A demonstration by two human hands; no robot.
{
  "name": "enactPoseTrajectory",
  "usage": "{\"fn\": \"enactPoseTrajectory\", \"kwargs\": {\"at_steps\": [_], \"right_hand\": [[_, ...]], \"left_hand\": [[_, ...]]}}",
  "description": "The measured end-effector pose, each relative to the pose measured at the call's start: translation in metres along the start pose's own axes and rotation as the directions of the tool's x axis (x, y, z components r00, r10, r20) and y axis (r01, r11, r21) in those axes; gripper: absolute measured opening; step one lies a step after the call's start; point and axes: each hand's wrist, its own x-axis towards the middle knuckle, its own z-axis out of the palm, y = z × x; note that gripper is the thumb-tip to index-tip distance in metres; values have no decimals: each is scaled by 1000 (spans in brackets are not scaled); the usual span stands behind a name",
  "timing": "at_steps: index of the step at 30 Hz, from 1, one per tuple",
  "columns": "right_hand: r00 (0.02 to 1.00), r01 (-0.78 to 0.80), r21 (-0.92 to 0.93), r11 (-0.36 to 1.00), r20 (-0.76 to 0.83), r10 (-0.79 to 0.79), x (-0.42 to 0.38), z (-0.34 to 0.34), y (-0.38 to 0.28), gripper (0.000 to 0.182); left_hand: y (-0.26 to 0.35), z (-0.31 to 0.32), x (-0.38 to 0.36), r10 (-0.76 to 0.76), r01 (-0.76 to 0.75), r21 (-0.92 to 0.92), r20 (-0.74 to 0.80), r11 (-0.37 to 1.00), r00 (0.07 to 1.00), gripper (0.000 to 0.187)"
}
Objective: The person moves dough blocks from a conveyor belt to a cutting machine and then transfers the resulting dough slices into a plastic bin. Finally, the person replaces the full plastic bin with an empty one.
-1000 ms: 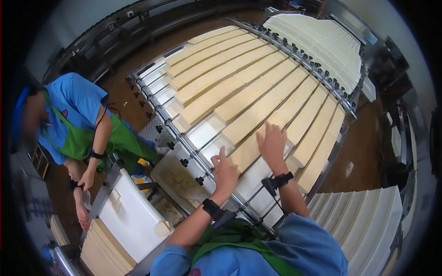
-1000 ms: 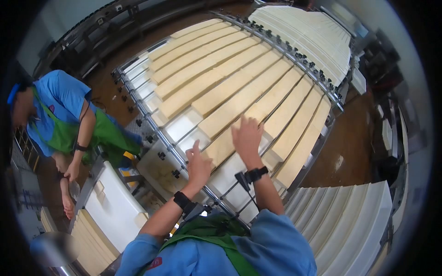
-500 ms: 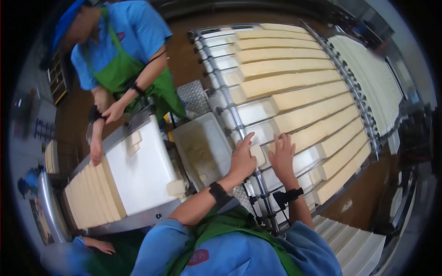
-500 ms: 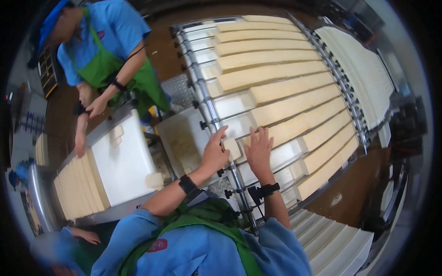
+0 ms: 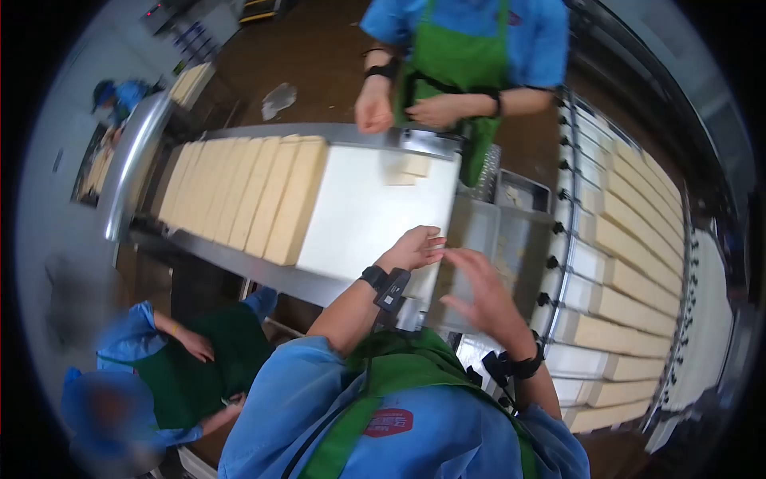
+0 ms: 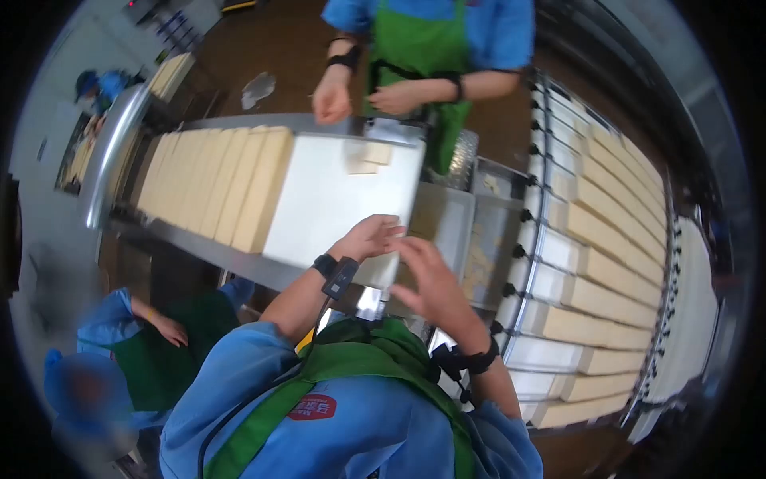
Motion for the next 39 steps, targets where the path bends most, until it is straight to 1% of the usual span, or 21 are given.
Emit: {"fn": "enactPoseTrajectory", "kwargs": {"at_steps": [2, 3, 5, 9, 11, 12, 13, 16, 21, 23, 24, 26, 29, 31, 33, 34, 35, 36, 37, 38, 39], "right_hand": [[965, 243, -135, 961, 136, -225, 26, 28, -39, 69], [956, 266, -125, 956, 165, -244, 37, 44, -50, 69], [787, 584, -203, 786, 380, -486, 55, 73, -67, 76], [604, 705, 66, 706, 466, -646, 75, 113, -105, 71], [471, 728, 283, 625, 456, -755, 77, 131, -118, 57], [438, 742, 314, 592, 442, -783, 80, 140, -121, 37], [412, 744, 337, 576, 447, -794, 83, 149, -124, 37], [549, 725, 232, 649, 375, -747, 104, 179, -133, 13], [479, 770, 75, 633, 588, -652, 106, 205, -153, 27], [478, 666, 328, 670, 502, -721, 102, 195, -139, 35], [483, 664, 323, 674, 504, -716, 101, 185, -134, 35], [511, 484, 470, 738, 532, -675, 99, 157, -134, 40], [420, 359, 545, 758, 631, -652, 99, 139, -131, 40], [433, 366, 522, 770, 637, -638, 100, 140, -130, 37], [459, 369, 500, 783, 635, -622, 105, 143, -127, 34], [551, 376, 450, 810, 594, -586, 109, 144, -122, 29], [638, 374, 400, 837, 544, -545, 112, 146, -115, 25], [731, 349, 441, 827, 425, -534, 118, 151, -102, 19], [843, 177, 440, 880, 393, -366, 120, 155, -83, 18], [915, -5, 446, 895, 363, -176, 122, 159, -59, 18], [968, -138, 437, 889, 250, 28, 128, 172, -29, 21]], "left_hand": [[15, -21, -17, 29, -28, -46, 9, 999, 1000, 37], [22, -27, -22, 38, -36, -60, 38, 998, 999, 39], [32, -38, -32, 32, -38, -127, -45, 991, 998, 40], [45, -67, -37, 83, -107, -218, -119, 970, 989, 39], [49, -83, -35, 58, -78, -284, -78, 956, 995, 38], [50, -90, -34, 70, -97, -309, -96, 946, 993, 38], [50, -96, -31, 66, -86, -308, -74, 947, 995, 39], [48, -110, -23, 89, -98, -294, -43, 951, 995, 39], [46, -114, -38, 62, -47, -280, 46, 959, 997, 35], [43, -120, -46, 73, -59, -245, 50, 968, 996, 34], [41, -124, -48, 106, -104, -208, -3, 973, 994, 34], [35, -128, -50, 141, -150, -157, -68, 976, 988, 34], [30, -123, -65, 159, -170, -146, -85, 975, 984, 29], [25, -114, -73, 207, -217, -89, -107, 972, 972, 27], [18, -113, -71, 471, -411, 302, -165, 860, 866, 23], [6, -118, -66, 784, -507, 688, -147, 519, 603, 20], [1, -121, -68, 785, -509, 692, -137, 512, 604, 20], [-2, -127, -71, 881, -576, 709, -139, 407, 452, 20], [1, -133, -75, 949, -626, 724, -138, 292, 283, 20], [8, -142, -80, 950, -631, 720, -133, 288, 281, 20], [12, -151, -89, 866, -747, 438, -261, 500, 426, 19]]}}
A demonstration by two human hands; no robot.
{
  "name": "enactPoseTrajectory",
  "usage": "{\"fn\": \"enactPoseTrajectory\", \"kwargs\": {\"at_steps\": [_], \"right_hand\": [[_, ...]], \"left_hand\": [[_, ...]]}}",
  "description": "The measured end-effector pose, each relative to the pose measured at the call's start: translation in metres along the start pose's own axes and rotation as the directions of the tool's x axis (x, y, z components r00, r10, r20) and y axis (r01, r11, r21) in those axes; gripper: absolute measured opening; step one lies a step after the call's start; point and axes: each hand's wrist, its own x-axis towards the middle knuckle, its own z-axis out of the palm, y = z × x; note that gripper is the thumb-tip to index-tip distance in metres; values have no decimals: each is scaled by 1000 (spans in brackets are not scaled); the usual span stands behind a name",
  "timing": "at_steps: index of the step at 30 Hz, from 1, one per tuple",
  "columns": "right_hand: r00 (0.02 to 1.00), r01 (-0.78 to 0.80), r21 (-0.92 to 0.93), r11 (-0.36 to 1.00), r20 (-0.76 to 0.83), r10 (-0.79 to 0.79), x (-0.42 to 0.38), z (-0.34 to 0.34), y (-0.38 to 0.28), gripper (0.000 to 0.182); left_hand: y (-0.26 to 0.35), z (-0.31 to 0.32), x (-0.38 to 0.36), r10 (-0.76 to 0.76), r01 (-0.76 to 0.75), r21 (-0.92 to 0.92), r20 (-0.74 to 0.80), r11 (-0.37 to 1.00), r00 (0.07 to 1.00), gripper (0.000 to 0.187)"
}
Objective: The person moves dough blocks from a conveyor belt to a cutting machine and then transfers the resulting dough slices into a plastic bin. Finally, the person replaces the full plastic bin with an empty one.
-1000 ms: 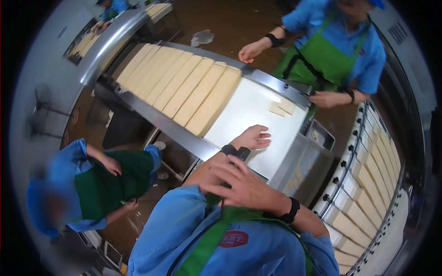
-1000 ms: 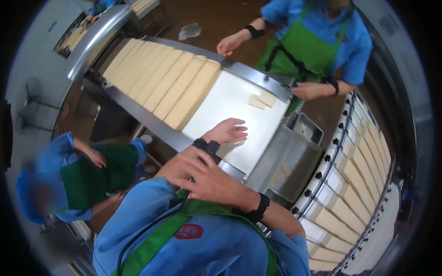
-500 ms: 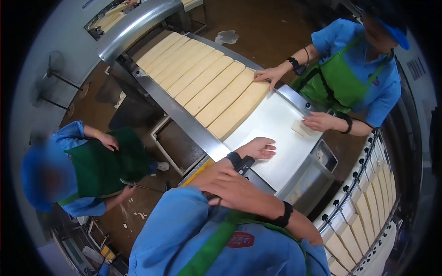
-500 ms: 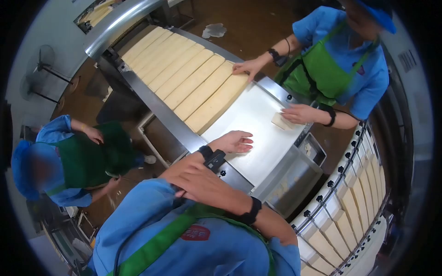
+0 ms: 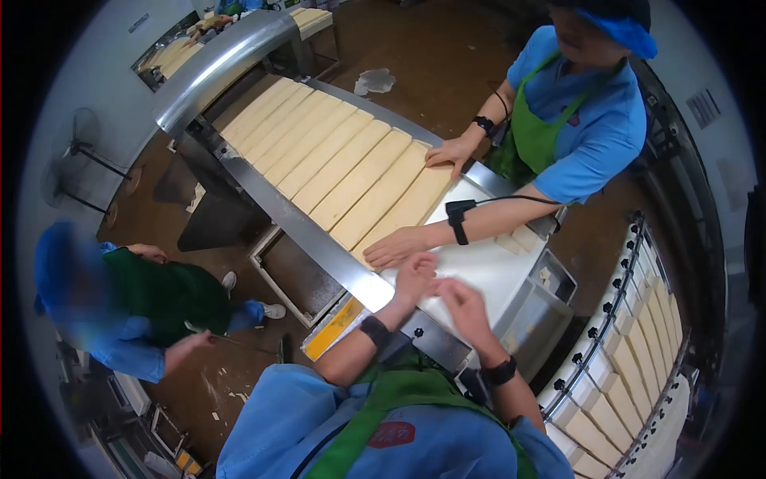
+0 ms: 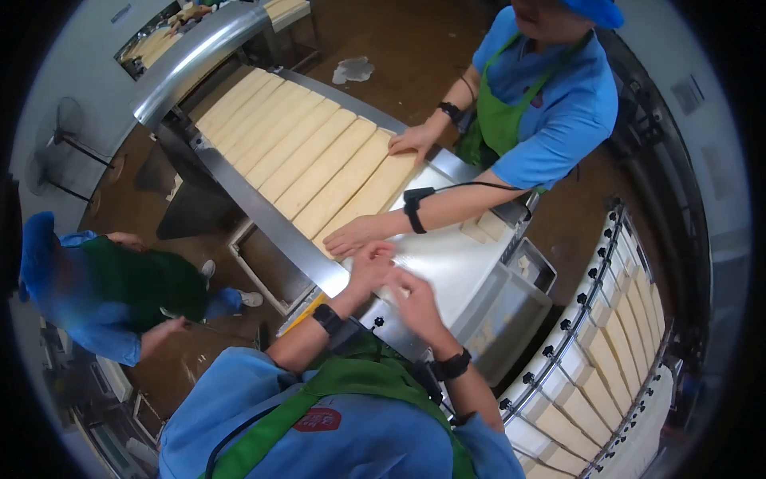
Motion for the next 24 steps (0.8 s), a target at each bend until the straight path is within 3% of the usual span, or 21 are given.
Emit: {"fn": "enactPoseTrajectory", "kwargs": {"at_steps": [1, 2, 3, 5, 7, 8, 9, 10, 14, 16, 18, 20, 21, 22, 23, 24], "right_hand": [[989, -67, 181, 981, -121, 90, 14, -9, 13, 21], [974, -85, 199, 976, -189, 124, 23, -15, 13, 25], [981, -48, 154, 987, -179, 75, 27, -17, 13, 24], [987, -18, 116, 993, -156, 36, 34, -9, -3, 25], [992, 90, 36, 995, 84, -92, 38, 6, -29, 26], [992, 87, 40, 995, 87, -90, 38, 13, -40, 26], [946, 289, -140, 947, 195, -259, 39, 21, -50, 31], [859, 486, -286, 826, 329, -392, 38, 28, -60, 38], [776, 566, -259, 783, 486, -401, 33, 48, -92, 45], [674, 694, -298, 655, 588, -447, 35, 52, -96, 50], [660, 694, -274, 666, 612, -436, 32, 56, -99, 56], [636, 689, -211, 693, 634, -439, 27, 59, -101, 55], [652, 680, -227, 698, 621, -434, 26, 61, -96, 55], [780, 578, -203, 790, 423, -462, 28, 63, -84, 55], [874, 475, -158, 865, 197, -444, 30, 62, -67, 55], [969, 239, 118, 964, 26, -244, 38, 57, -34, 51]], "left_hand": [[5, -14, -1, -219, 218, -296, 28, 930, 975, 20], [8, -25, -4, -417, 404, -551, 110, 730, 902, 21], [13, -34, -3, -431, 416, -550, 109, 724, 896, 21], [22, -52, 0, -493, 519, -636, 240, 571, 836, 27], [24, -56, 0, -492, 568, -635, 319, 523, 810, 28], [39, -56, 1, -469, 609, -631, 401, 481, 787, 29], [55, -61, -4, -508, 662, -581, 434, 474, 744, 27], [54, -62, 0, -512, 662, -582, 431, 471, 743, 27], [60, -67, 10, -572, 674, -585, 390, 451, 722, 21], [63, -68, 13, -586, 636, -643, 340, 426, 736, 22], [62, -70, 15, -549, 608, -671, 344, 424, 762, 21], [64, -67, 15, -520, 520, -707, 248, 480, 817, 24], [60, -67, 19, -503, 489, -736, 233, 468, 832, 20], [57, -69, 20, -507, 514, -722, 260, 463, 822, 20], [55, -70, 22, -461, 426, -772, 196, 471, 865, 19], [51, -71, 22, -418, 341, -815, 136, 468, 898, 18]]}}
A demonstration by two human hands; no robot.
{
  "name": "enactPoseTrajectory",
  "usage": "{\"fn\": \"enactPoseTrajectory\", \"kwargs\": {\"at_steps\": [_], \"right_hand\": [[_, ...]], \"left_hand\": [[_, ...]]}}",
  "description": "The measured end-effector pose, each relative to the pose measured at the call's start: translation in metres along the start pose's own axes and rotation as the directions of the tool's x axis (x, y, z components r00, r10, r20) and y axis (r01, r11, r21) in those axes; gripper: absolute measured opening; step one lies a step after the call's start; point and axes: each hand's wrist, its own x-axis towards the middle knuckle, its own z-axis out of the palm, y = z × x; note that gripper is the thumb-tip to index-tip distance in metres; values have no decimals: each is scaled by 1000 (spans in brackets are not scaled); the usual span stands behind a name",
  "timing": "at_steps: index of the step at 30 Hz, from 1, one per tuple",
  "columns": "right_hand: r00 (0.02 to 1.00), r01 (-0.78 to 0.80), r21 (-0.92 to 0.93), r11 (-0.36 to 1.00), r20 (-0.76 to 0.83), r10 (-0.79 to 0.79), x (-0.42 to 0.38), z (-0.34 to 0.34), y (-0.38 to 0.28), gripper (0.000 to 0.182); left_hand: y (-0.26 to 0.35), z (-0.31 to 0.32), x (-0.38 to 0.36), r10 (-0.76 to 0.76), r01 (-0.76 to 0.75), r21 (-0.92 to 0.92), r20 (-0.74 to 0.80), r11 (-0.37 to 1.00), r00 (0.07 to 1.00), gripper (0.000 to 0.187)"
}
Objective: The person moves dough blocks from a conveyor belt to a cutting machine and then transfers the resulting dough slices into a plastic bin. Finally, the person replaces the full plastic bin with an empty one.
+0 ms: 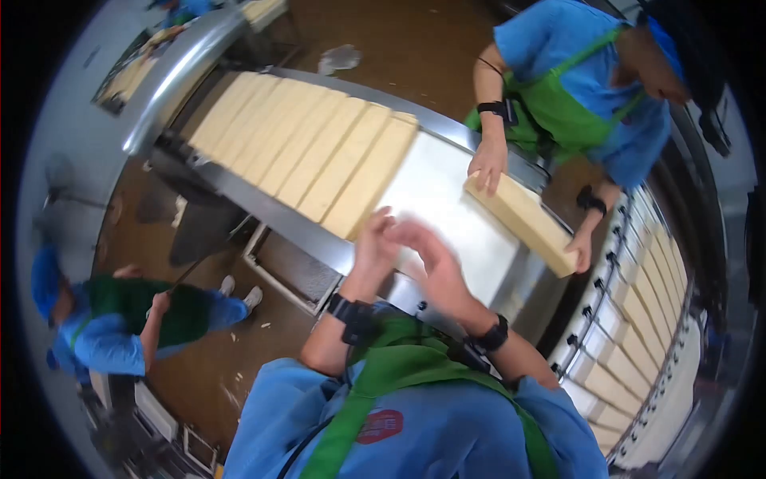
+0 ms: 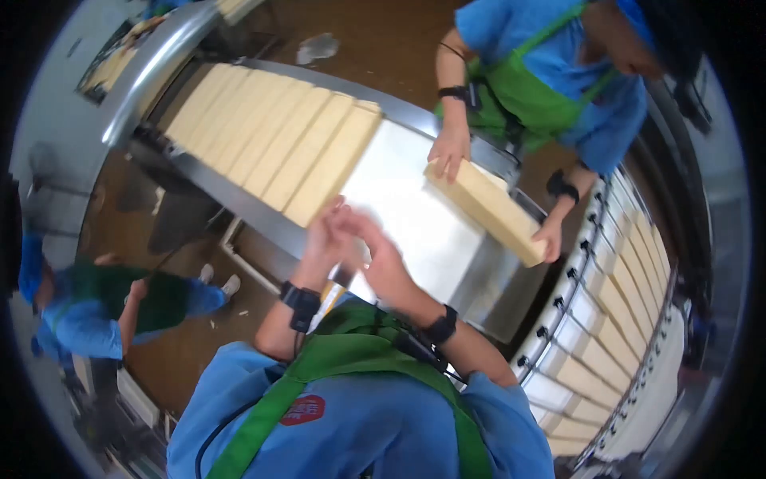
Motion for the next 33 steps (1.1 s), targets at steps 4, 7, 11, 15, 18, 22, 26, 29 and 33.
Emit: {"fn": "enactPoseTrajectory", "kwargs": {"at_steps": [4, 7, 11, 15, 18, 22, 26, 29, 33], "right_hand": [[584, 116, 940, 320, -325, 744, 28, -59, 24, 30], [459, 178, 968, 178, -241, 855, 27, -74, 54, 25], [488, 128, 974, 186, -225, 843, 27, -73, 66, 25], [467, 64, 976, 209, -214, 858, 46, -77, 89, 25], [491, -142, 941, 306, -201, 847, 66, -81, 113, 27], [631, -547, 445, 709, -339, 698, 103, -94, 142, 35], [857, -461, -161, 873, -334, 392, 156, -104, 157, 40], [956, -276, -536, 798, -239, 170, 202, -103, 165, 45], [992, -77, -804, 590, -123, -39, 248, -95, 177, 49]], "left_hand": [[6, -6, -10, -22, 22, 7, 27, 1000, 999, 14], [-1, -9, -13, 39, -32, 173, -39, 984, 998, 15], [-19, -60, -1, 333, -240, 602, -46, 761, 942, 21], [-8, -80, -6, 695, -282, 948, 105, 145, 711, 40], [7, -79, -6, 774, -163, 981, 187, -109, 605, 60], [19, -65, -5, 742, -193, 978, 184, -75, 644, 76], [30, -51, -5, 708, -176, 974, 224, -142, 669, 82], [34, -46, -2, 664, -85, 976, 198, -199, 721, 85], [37, -36, -4, 638, -34, 980, 154, -196, 755, 84]]}}
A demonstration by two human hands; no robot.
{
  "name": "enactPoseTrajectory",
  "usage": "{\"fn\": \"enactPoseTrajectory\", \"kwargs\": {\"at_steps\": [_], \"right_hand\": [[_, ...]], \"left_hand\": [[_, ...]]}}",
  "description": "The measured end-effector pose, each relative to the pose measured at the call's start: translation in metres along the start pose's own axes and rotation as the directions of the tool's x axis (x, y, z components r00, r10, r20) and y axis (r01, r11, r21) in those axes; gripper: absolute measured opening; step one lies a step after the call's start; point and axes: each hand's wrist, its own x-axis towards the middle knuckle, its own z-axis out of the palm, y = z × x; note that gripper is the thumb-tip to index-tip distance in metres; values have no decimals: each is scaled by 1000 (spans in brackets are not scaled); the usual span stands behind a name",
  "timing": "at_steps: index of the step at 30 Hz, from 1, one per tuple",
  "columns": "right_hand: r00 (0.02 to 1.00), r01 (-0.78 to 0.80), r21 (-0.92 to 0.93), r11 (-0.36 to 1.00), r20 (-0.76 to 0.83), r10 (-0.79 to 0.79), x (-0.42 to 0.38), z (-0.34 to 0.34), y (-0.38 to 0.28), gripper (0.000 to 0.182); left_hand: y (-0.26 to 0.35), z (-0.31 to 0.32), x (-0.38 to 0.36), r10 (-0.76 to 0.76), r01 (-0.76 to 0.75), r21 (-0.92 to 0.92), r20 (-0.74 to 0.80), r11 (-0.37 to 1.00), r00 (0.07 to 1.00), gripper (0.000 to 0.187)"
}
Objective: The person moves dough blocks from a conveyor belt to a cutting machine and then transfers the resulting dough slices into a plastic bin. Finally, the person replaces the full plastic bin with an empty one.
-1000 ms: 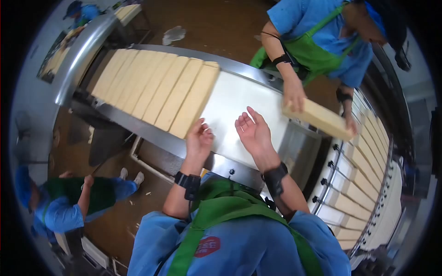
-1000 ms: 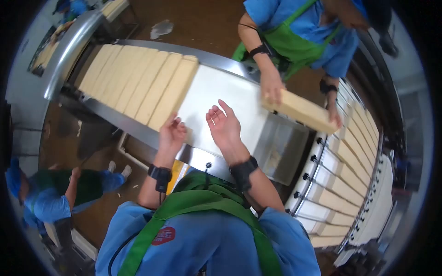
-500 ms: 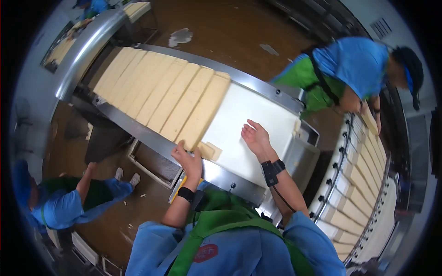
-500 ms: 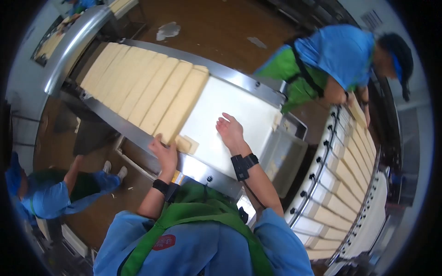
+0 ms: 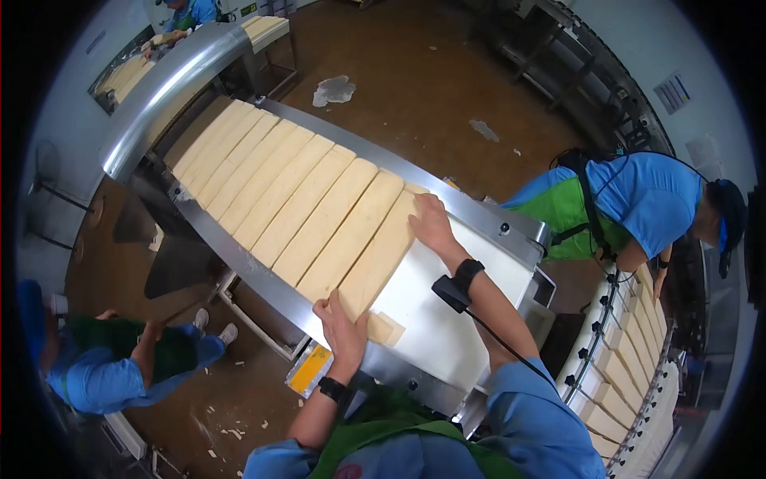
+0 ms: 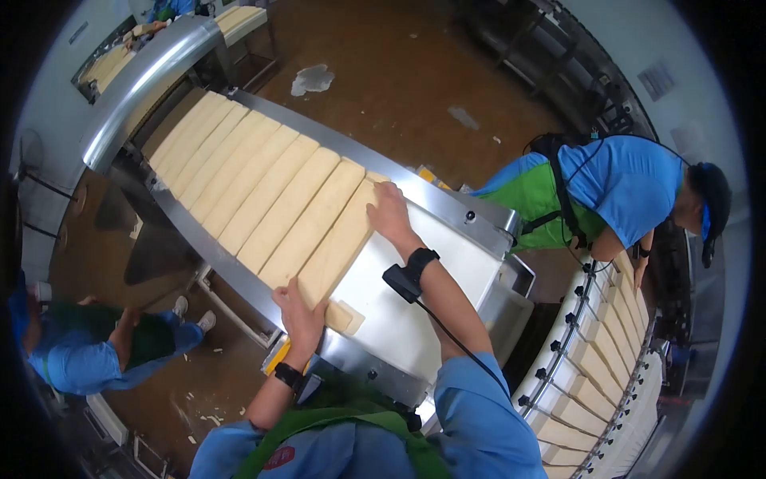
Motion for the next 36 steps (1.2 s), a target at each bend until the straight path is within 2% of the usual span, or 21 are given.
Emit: {"fn": "enactPoseTrajectory", "kwargs": {"at_steps": [1, 3, 5, 7, 9, 11, 13, 17, 19, 20, 23, 25, 27, 28, 29, 31, 32, 33, 34, 35, 36], "right_hand": [[1000, -1, -1, 1000, -8, 1, 7, 0, -4, 49], [997, -18, -216, 976, 73, 34, 19, 0, -13, 49], [997, -56, -272, 961, 31, 66, 24, 4, -19, 45], [995, -100, -331, 938, -19, 100, 27, 5, -24, 41], [983, -137, -448, 884, 47, 176, 26, 3, -28, 41], [986, -129, -455, 881, 37, 163, 29, 1, -27, 42], [967, -156, -458, 875, 108, 229, 33, -2, -30, 42], [959, -146, -429, 891, 161, 234, 35, -11, -29, 43], [977, -24, -363, 932, 187, 98, 29, -11, -18, 46], [977, -41, -363, 931, 181, 113, 21, -12, -11, 46], [971, -157, -264, 952, 134, 198, -13, -23, 11, 48], [968, -247, -179, 952, 6, 252, -55, -48, 36, 48], [952, -288, -192, 938, -165, 259, -112, -78, 54, 53], [893, -449, -144, 882, -92, 440, -133, -98, 56, 58], [873, -486, -149, 861, -126, 471, -153, -99, 66, 58], [790, -523, -64, 850, -412, 455, -193, -90, 81, 60], [805, -527, -126, 840, -391, 447, -201, -83, 82, 61], [817, -532, -185, 826, -366, 445, -204, -73, 83, 61], [770, -533, -243, 811, -536, 345, -209, -61, 81, 59], [773, -576, -45, 816, -354, 526, -210, -82, 67, 57], [722, -621, -36, 783, -416, 553, -215, -76, 66, 56]], "left_hand": [[1, -1, 0, 8, -8, -1, -1, 1000, 1000, 84], [4, -3, 1, 4, -5, 19, 29, 1000, 1000, 84], [6, -4, 1, 37, -38, 32, 28, 999, 999, 85], [11, -4, 2, -18, 15, 57, 43, 998, 999, 87], [11, -3, 2, -13, 10, 58, 52, 998, 999, 88], [14, -3, 3, -64, 59, 71, 73, 996, 995, 88], [12, -1, 2, -44, 38, 79, 65, 996, 997, 88], [18, 3, 1, 8, -10, 80, 28, 997, 1000, 88], [21, 4, -1, 5, -8, 95, 38, 995, 999, 87], [23, 4, 0, -3, -3, 118, 51, 993, 999, 86], [26, 9, -1, 46, -59, 163, 85, 985, 995, 85], [29, 14, -2, 112, -131, 180, 113, 975, 987, 86], [32, 19, -1, 283, -321, 164, 217, 933, 934, 89], [31, 21, 4, 294, -348, 146, 301, 926, 907, 92], [35, 23, 10, 329, -387, 128, 329, 913, 885, 92], [43, 29, 23, 326, -477, 230, 483, 848, 813, 96], [38, 32, 28, 406, -538, 172, 482, 825, 776, 101], [29, 43, 31, 412, -557, 203, 483, 806, 773, 101], [23, 55, 31, 421, -575, 233, 482, 784, 768, 101], [36, 56, 24, 362, -532, 266, 491, 804, 792, 100], [49, 55, 17, 305, -491, 301, 498, 817, 812, 98]]}}
